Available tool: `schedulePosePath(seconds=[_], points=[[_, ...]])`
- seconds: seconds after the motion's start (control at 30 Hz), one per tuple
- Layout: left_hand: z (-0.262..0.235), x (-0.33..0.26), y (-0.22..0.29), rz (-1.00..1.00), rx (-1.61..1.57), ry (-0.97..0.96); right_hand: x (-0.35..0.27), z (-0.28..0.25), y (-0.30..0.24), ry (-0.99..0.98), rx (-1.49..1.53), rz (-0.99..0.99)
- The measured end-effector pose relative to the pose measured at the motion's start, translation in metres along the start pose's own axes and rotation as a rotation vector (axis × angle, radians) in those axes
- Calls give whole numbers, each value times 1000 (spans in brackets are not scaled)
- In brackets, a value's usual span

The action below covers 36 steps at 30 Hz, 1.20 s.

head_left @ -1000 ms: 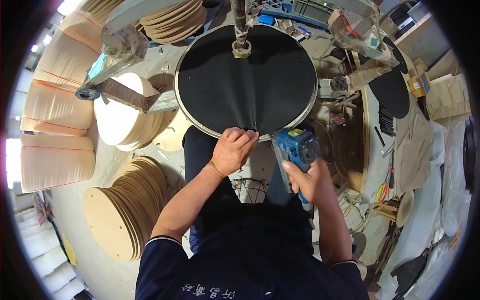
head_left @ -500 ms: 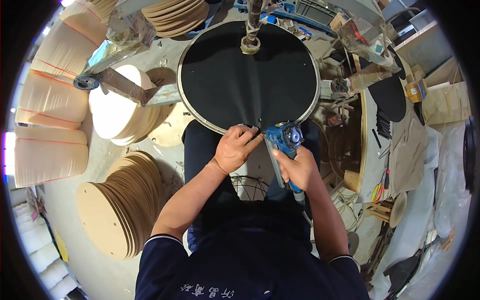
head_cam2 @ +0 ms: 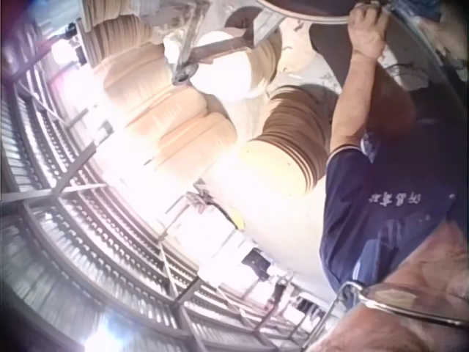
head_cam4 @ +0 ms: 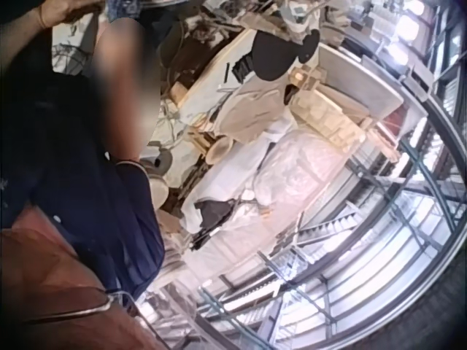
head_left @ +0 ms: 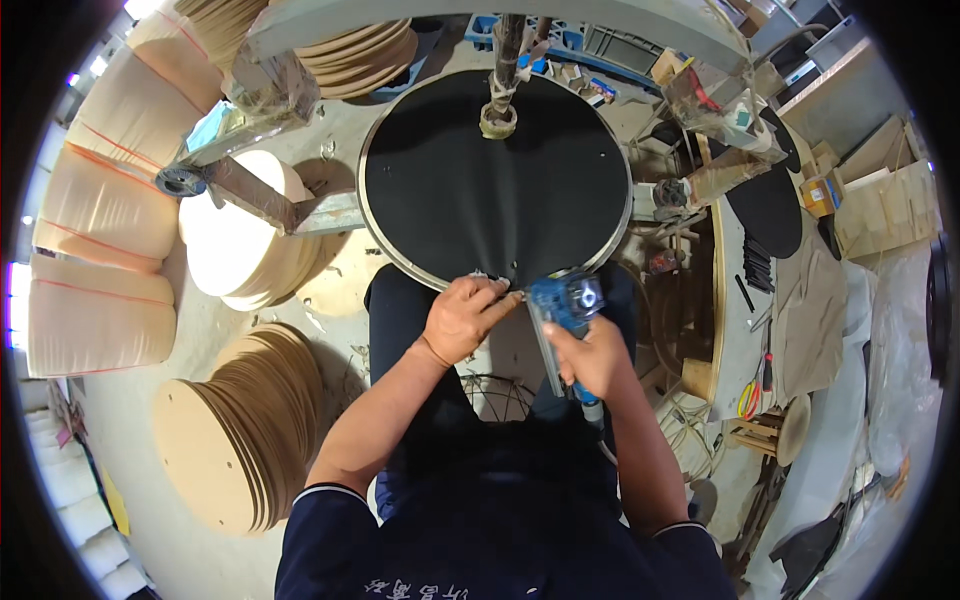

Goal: The person is using a pneumatic stapler to attach a black fabric cover to a circular wooden furniture base.

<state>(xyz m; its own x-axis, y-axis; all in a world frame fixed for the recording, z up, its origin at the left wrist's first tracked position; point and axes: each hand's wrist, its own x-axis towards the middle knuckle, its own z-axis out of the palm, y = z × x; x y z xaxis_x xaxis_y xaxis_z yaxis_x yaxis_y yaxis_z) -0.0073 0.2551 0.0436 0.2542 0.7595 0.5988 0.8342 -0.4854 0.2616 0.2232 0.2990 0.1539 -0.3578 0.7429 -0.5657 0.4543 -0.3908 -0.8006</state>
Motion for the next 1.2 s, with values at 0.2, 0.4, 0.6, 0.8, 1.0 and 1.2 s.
schedulePosePath(seconds=[0.2,0.4,0.6,0.8,1.0,1.2], points=[[-12,1,-19,-151,-114,18,-25,-42,-7,199,30,-118],[-54,7,-41,-236,-244,-177,-44,-52,14,218,165,-163],[-96,18,-58,-371,-257,-356,-63,-55,32,145,218,-177],[-62,31,-26,-423,-56,-159,-73,-58,34,142,218,-167],[-14,52,16,-209,-14,-183,-74,-57,32,161,229,-167],[4,48,4,-166,9,-151,-77,-56,34,186,241,-140]])
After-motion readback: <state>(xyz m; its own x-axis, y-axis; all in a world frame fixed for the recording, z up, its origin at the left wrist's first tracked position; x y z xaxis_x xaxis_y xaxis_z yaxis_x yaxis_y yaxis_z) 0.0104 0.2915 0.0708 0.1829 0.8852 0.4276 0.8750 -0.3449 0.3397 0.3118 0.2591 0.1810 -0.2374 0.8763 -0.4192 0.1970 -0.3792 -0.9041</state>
